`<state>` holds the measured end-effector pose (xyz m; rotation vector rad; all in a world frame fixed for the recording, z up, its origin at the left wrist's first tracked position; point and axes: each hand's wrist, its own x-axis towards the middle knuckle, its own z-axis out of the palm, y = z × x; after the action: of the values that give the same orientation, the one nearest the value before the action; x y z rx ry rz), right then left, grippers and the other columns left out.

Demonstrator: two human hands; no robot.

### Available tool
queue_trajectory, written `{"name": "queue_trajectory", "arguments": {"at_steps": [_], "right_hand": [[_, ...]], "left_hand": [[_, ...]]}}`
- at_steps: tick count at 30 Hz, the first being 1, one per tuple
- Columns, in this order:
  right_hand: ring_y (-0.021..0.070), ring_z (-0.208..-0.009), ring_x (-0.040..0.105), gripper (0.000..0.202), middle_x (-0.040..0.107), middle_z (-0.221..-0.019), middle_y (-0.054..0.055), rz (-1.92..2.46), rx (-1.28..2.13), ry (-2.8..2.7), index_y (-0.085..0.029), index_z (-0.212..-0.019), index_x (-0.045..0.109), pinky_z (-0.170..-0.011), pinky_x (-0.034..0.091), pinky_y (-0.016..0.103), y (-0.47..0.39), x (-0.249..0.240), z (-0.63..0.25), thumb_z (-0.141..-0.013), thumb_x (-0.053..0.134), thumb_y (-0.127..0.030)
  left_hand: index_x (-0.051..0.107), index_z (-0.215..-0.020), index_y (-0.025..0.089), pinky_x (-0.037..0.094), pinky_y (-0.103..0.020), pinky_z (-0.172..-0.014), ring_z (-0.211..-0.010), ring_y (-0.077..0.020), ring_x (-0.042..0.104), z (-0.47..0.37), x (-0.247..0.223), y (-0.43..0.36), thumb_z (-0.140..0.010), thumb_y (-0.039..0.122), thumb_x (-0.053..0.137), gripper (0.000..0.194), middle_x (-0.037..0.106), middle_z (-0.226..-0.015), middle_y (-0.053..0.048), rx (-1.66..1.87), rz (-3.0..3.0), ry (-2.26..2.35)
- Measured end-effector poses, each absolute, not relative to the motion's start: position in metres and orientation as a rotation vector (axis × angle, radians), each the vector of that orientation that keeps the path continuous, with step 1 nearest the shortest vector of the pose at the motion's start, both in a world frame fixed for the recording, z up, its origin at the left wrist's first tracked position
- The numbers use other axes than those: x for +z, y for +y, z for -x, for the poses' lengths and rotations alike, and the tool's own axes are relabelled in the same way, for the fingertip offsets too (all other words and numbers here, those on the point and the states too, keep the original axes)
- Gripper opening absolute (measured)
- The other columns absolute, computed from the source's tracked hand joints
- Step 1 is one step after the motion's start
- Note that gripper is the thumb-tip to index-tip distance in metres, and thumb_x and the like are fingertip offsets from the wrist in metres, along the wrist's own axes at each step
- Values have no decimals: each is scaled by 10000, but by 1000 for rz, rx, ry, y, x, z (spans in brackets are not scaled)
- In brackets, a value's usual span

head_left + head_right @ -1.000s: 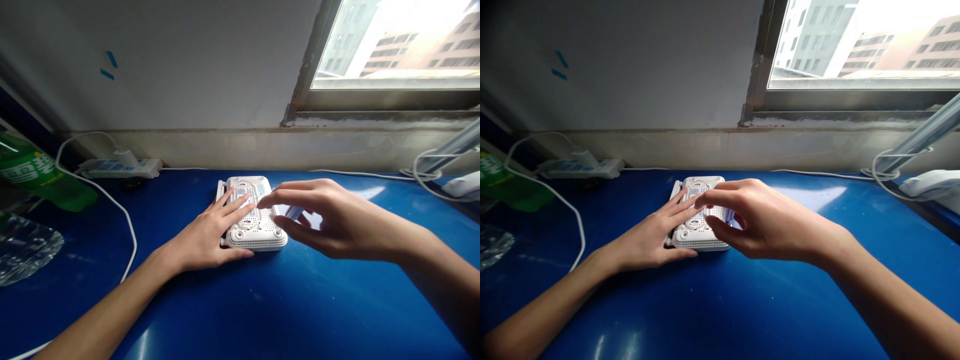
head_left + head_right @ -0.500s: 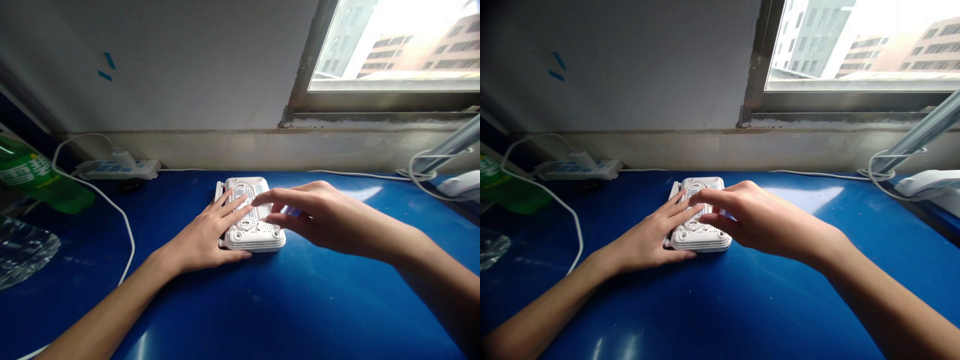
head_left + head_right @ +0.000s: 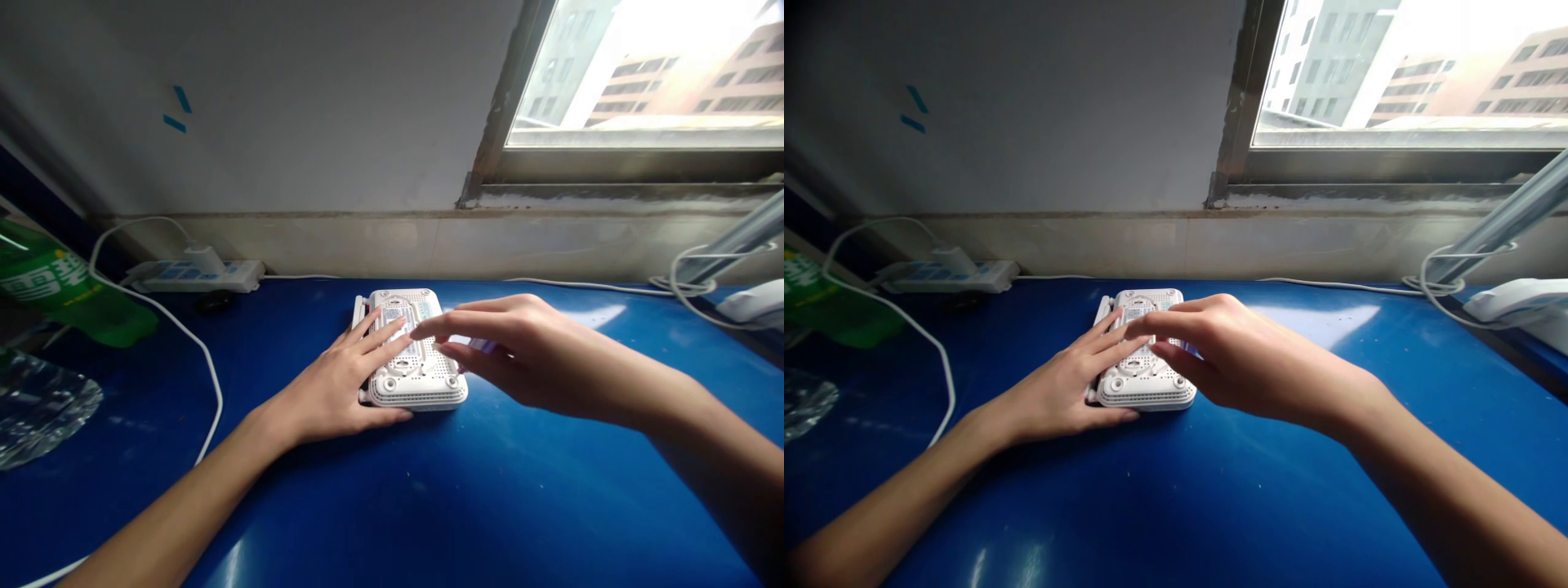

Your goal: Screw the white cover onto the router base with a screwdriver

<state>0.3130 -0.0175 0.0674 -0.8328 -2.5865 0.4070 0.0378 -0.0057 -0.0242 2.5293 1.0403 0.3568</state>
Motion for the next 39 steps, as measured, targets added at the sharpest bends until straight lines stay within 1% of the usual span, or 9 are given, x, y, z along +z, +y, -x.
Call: {"name": "queue_trajectory", "arguments": {"at_steps": [4, 8, 10, 16, 23, 31, 33, 36, 39], "right_hand": [[207, -982, 738, 592, 742, -1274, 87, 811, 389, -2608, -275, -1462, 627, -778, 542, 262, -21, 71, -311, -912, 615, -54], [175, -850, 731, 310, 778, -1133, 57, 843, 414, -2591, -266, -1310, 723, -717, 513, 260, -21, 70, -309, -1031, 612, -192], [165, -854, 738, 283, 789, -1121, 38, 834, 420, -2591, -275, -1285, 728, -718, 506, 251, -21, 67, -310, -1057, 583, -190], [186, -979, 725, 662, 730, -1292, 64, 826, 433, -2612, -284, -1482, 585, -776, 523, 248, -25, 71, -312, -875, 615, -23], [143, -682, 693, 213, 802, -982, 41, 848, 424, -2572, -240, -1238, 726, -614, 474, 238, -19, 67, -311, -1047, 633, -239], [186, -944, 745, 682, 764, -1276, 58, 833, 360, -2587, -289, -1524, 557, -767, 527, 246, -24, 67, -314, -892, 628, -40], [176, -850, 743, 604, 785, -1212, 54, 838, 397, -2596, -282, -1496, 590, -706, 515, 248, -25, 70, -312, -926, 648, -90], [156, -738, 734, 287, 821, -1058, 41, 852, 430, -2581, -244, -1304, 729, -648, 488, 246, -23, 70, -310, -1040, 622, -213], [161, -777, 748, 295, 828, -1057, 45, 874, 392, -2569, -235, -1296, 741, -674, 492, 245, -20, 66, -310, -1058, 576, -180]], "left_hand": [[316, -1690, 347, 220, -592, -1334, -1665, -369, 58, -37, -27, -5, -877, 697, 747, 985, 245, -1774, -30, 407, -2532, 1023], [313, -1691, 349, 225, -600, -1331, -1664, -372, 60, -38, -25, -5, -887, 694, 738, 972, 212, -1782, -10, 376, -2525, 1028], [309, -1692, 349, 230, -599, -1330, -1664, -373, 64, -38, -23, -6, -892, 703, 725, 969, 207, -1783, -1, 351, -2527, 1039], [300, -1694, 355, 240, -590, -1327, -1662, -377, 79, -37, -26, -5, -884, 708, 731, 983, 187, -1789, -23, 393, -2553, 1029], [302, -1692, 363, 211, -605, -1333, -1660, -385, 37, -39, -24, -5, -884, 701, 735, 977, 210, -1783, 3, 358, -2514, 1038], [313, -1693, 325, 202, -576, -1343, -1668, -352, 62, -39, -23, -6, -892, 714, 716, 977, 224, -1781, -13, 351, -2544, 1047], [310, -1693, 337, 202, -587, -1341, -1667, -356, 47, -39, -23, -6, -889, 712, 721, 978, 221, -1782, -6, 353, -2534, 1044], [310, -1692, 350, 214, -597, -1336, -1664, -373, 36, -40, -22, -6, -890, 701, 728, 969, 206, -1785, 7, 333, -2509, 1049], [311, -1693, 341, 213, -604, -1335, -1662, -387, 43, -39, -21, -6, -891, 704, 725, 972, 212, -1784, 1, 326, -2506, 1053]]}}
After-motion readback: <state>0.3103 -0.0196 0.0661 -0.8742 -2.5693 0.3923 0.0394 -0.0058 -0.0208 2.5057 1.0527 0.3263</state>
